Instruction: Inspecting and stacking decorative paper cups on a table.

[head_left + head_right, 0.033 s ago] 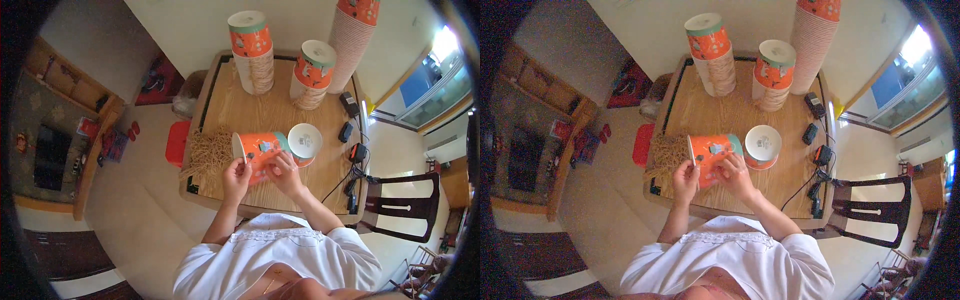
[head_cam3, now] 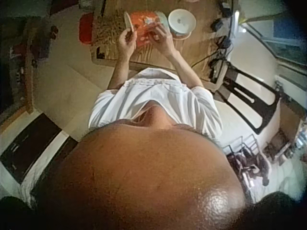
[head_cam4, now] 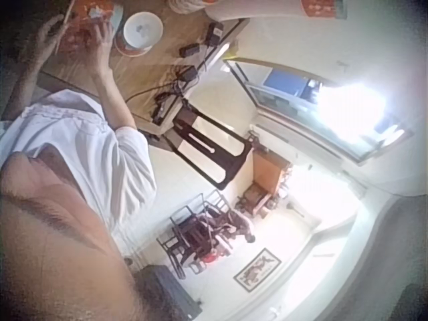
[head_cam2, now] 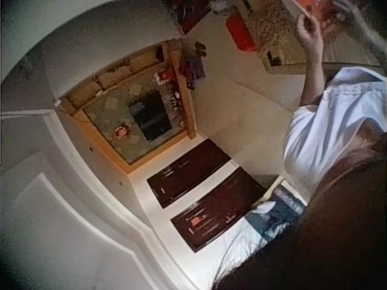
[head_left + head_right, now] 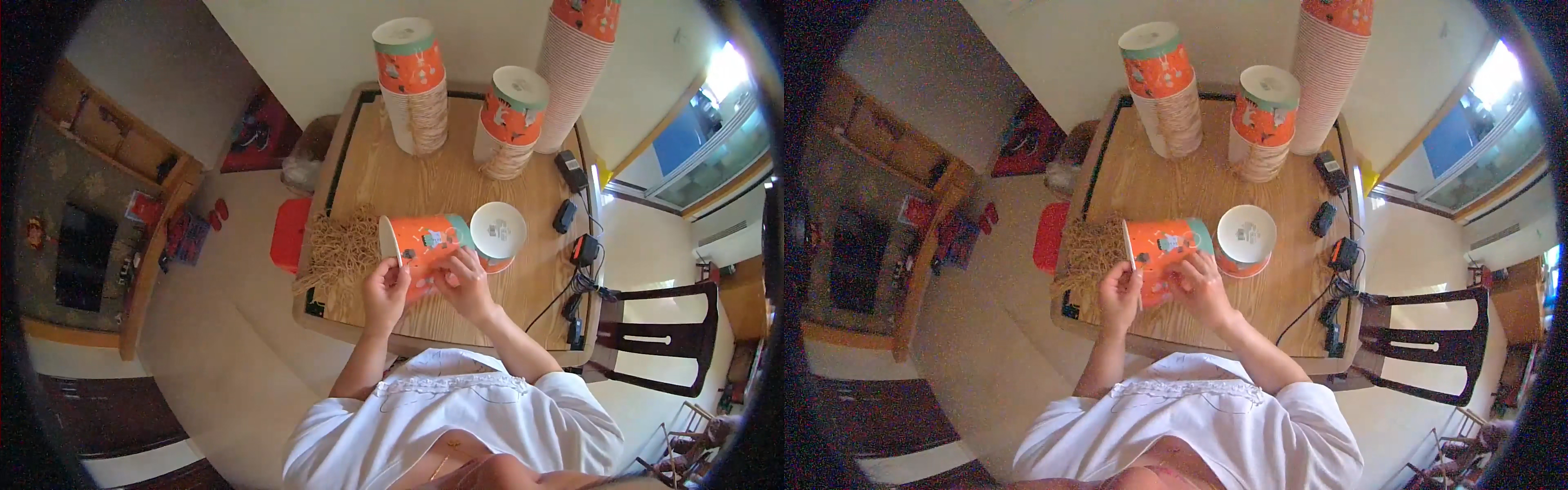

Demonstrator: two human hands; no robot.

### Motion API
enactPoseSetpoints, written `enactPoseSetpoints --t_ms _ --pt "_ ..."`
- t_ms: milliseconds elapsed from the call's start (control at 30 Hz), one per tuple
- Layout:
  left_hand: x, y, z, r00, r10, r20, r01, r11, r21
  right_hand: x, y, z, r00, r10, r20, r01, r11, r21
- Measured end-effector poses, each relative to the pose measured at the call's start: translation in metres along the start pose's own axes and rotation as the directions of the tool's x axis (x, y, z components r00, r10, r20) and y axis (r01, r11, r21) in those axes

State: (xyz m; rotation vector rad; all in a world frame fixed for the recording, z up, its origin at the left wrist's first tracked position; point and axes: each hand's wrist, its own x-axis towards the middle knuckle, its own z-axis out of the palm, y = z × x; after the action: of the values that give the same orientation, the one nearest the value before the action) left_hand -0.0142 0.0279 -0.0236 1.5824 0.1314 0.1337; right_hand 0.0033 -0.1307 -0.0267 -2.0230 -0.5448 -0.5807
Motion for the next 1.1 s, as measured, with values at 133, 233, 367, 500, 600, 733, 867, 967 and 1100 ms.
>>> enactPoseSetpoints --t_ms 133,233,367,500,600,733,867,967,1100 --pt "-0.002 0.008 0.003 1.0 -0.006 -0.006 0.006 0.999 0.041 0.005 -0.005 0.0 1.0 -0.009 0.022 0.011 0.998 -0.061" --pt "-0.003 0.006 0.004 0.997 0.017 0.076 -0.009 0.995 -0.103 0.011 -0.01 -0.002 0.996 0.013 0.089 -0.01 0.999 -0.041" --pt "-0.006 -0.001 0.005 0.995 0.008 0.101 0.002 0.995 -0.096 0.008 0.002 0.001 0.996 0.022 0.087 -0.023 1.0 0.005" --pt "-0.006 -0.007 0.006 0.999 -0.003 0.035 0.008 0.993 -0.121 0.01 -0.004 -0.005 0.994 -0.002 0.107 0.002 1.0 -0.006" --pt "-0.006 0.0 0.005 1.0 0.025 0.015 -0.025 0.999 0.021 0.008 -0.005 -0.001 0.99 0.015 0.139 -0.006 0.998 -0.066" --pt "-0.01 0.003 0.008 1.0 0.024 0.003 -0.024 1.0 0.006 0.01 -0.006 -0.003 0.989 -0.003 0.147 0.011 0.998 -0.056" --pt "-0.012 0.004 0.011 0.999 -0.007 0.037 0.008 0.999 -0.05 0.011 -0.003 -0.006 0.995 0.029 0.097 -0.027 0.999 -0.027" --pt "-0.01 0.0 0.011 1.0 0.001 0.016 0.0 0.999 -0.047 0.013 -0.007 -0.008 0.995 0.0 0.096 0.003 1.0 -0.029" --pt "-0.008 0.003 0.012 0.999 -0.026 -0.038 0.026 0.999 -0.022 0.014 -0.014 -0.012 0.998 0.032 0.051 -0.033 0.999 0.016"
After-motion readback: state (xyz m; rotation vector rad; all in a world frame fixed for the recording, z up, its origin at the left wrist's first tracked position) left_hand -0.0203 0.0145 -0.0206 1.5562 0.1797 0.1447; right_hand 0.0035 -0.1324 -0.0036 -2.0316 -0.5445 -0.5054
